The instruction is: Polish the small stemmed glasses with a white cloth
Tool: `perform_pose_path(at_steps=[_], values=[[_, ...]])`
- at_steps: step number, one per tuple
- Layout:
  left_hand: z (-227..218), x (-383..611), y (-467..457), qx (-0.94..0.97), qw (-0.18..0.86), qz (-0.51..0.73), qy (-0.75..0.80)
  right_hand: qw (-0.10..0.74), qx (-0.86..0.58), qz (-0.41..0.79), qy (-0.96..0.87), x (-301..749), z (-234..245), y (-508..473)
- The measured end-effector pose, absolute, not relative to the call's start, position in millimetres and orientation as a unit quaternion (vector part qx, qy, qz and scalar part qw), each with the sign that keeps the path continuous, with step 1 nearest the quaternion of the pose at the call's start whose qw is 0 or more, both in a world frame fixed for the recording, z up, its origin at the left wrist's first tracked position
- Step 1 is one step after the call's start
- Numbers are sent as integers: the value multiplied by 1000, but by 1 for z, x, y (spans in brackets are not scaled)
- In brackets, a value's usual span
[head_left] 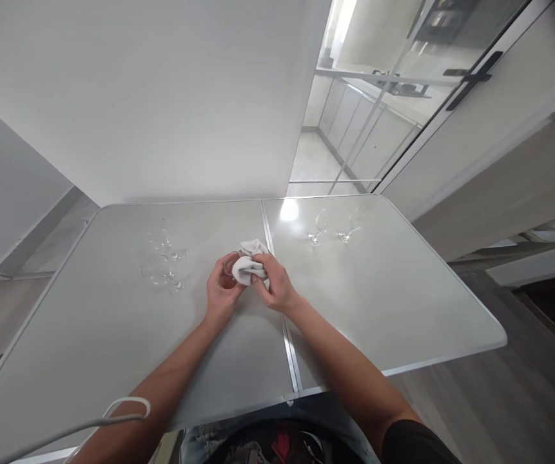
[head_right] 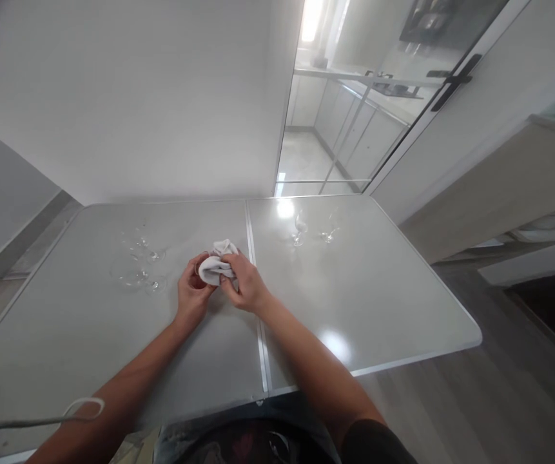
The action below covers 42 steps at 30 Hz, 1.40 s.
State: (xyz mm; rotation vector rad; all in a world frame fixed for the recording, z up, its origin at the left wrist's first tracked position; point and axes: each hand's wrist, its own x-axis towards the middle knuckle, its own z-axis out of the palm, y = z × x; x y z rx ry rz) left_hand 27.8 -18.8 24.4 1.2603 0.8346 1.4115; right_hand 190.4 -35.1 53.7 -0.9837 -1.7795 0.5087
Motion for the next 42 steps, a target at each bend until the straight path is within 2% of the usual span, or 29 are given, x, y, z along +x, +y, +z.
perform_pose_path(at_steps=[3,6,9,11,14,17,20,23,29,34,37,39,42], values=[[21,27,-22,546,522,541,370,500,-389,216,-743,189,62,-37],[20,30,-24,562,563,512,324,522,-431,281,-680,192,77,-35],[21,33,-24,562,572,526,284,533,-456,374,-607,195,88,-34],[21,33,-23,541,572,547,286,538,-455,388,-594,196,87,-34],[22,30,-20,501,567,577,307,544,-428,304,-654,194,75,-35],[27,24,-19,526,539,566,335,498,-357,178,-770,193,63,-33],[35,19,-20,602,461,542,361,459,-332,83,-820,194,58,-31],[38,16,-21,665,344,553,365,453,-345,42,-821,192,61,-32],[30,15,-18,772,110,540,317,400,-369,100,-833,189,72,-38],[28,18,-17,783,33,534,317,439,-369,85,-815,194,68,-35],[28,15,-15,763,33,546,345,514,-408,69,-751,200,66,-34],[28,13,-15,735,68,562,374,560,-435,127,-693,204,69,-35],[31,14,-17,671,214,593,390,587,-444,274,-619,205,71,-34]])
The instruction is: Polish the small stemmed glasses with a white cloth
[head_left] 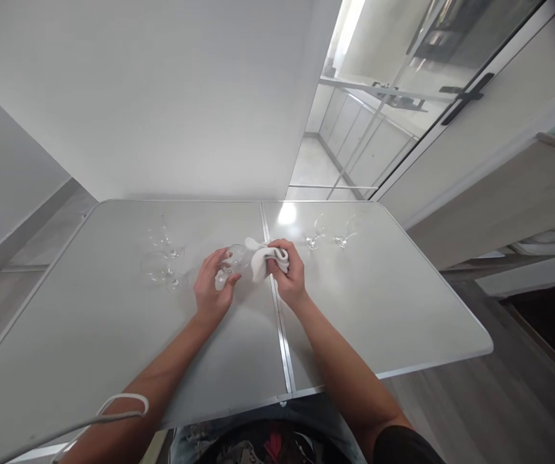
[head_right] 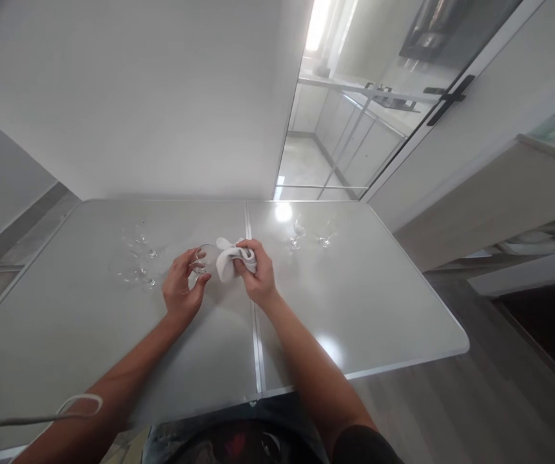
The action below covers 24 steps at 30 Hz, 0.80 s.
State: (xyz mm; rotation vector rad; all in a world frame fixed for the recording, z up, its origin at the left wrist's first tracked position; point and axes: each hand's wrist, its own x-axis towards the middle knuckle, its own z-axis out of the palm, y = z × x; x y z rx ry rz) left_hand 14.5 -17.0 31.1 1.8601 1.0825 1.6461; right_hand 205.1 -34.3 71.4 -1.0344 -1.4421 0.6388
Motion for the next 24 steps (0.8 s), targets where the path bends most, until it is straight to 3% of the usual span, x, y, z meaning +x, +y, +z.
perform_pose_path(at_steps=[3,5,13,19,24], values=[[33,21,-20,585,396,602,374,551,-422,385,-608,194,67,-34],[33,24,-20,541,453,597,382,519,-414,404,-630,182,61,-34],[24,19,-11,478,426,654,404,419,-481,324,-698,167,44,-35],[32,14,-8,478,421,657,403,335,-452,336,-755,155,51,-44],[32,12,-5,455,417,671,411,376,-466,391,-699,159,57,-48]])
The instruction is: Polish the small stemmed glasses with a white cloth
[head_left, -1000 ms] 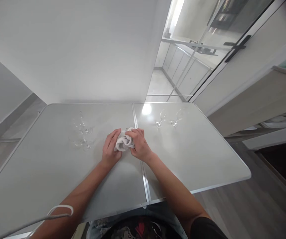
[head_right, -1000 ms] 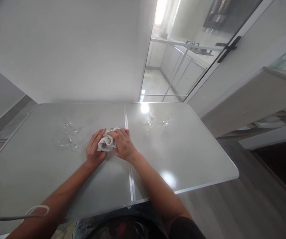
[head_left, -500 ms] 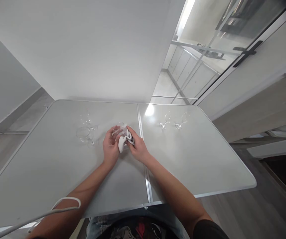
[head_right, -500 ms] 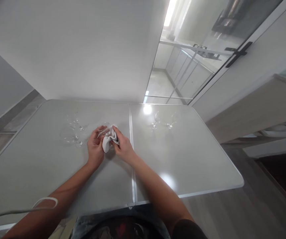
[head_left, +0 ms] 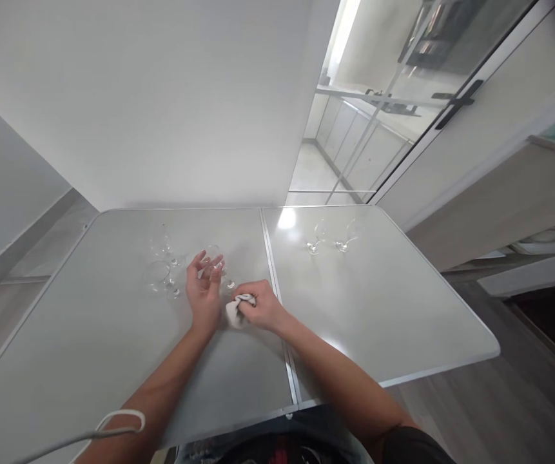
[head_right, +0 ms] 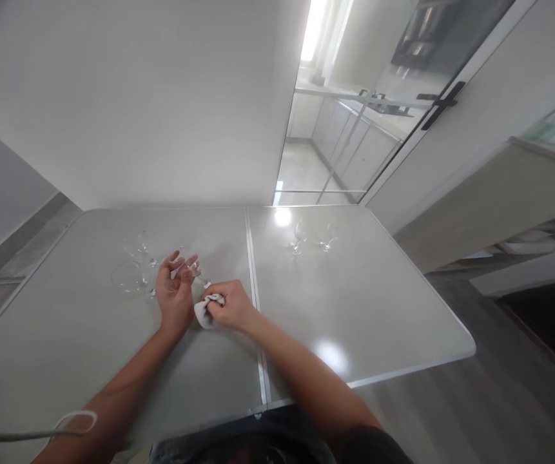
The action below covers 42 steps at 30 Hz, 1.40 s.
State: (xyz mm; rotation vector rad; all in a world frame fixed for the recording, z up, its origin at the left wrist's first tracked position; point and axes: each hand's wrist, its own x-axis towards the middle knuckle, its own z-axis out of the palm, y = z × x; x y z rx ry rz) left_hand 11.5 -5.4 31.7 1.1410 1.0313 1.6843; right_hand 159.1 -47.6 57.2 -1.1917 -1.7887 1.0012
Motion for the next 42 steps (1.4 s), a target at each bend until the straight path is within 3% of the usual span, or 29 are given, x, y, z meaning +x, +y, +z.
perform_pose_path(at_steps=[4,8,13,22,29,35,42], values=[[30,12,-2,444,431,692,372,366,-517,420,-650,178,64,-39],[30,17,-7,462,445,684,347,288,-606,291,-682,180,66,-32],[24,24,-16,523,461,641,319,171,-616,149,-754,172,63,-36],[16,29,-14,586,455,621,254,209,-640,210,-708,177,59,-29],[13,21,-10,713,342,520,324,342,-766,165,-519,282,53,-38],[16,23,-18,783,366,411,289,362,-806,164,-438,347,43,-49],[12,26,-18,774,377,411,300,369,-804,179,-431,339,28,-44]])
